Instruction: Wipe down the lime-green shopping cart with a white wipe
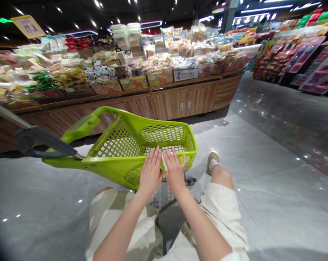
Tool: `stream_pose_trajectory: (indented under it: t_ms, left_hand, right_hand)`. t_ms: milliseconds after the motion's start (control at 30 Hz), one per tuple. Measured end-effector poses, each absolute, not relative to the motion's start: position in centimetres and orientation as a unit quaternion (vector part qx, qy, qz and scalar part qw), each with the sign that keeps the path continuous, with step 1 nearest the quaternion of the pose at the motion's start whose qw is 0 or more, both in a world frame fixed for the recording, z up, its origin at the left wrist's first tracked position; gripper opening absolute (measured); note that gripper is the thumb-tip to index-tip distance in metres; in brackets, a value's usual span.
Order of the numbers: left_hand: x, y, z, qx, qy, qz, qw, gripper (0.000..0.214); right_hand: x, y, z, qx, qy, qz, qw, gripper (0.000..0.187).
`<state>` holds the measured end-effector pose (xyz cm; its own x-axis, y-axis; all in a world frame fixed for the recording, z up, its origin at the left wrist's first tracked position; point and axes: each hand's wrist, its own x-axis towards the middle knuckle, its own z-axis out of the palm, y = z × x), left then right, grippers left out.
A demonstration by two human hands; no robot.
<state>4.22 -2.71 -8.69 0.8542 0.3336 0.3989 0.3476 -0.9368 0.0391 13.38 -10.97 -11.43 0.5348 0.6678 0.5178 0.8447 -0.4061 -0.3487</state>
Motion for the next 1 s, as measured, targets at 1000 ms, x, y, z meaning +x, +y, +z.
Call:
stream_pose_trajectory:
  t_ms: [1000]
  left_hand:
    - [4.4, -4.1, -9.9, -0.948, -0.228, -0.222, 0.013, 0.08]
  right_hand:
    - [19.8, -16.8, -14.8, -0.864, -0.338, -0.185, 0.324, 0.09]
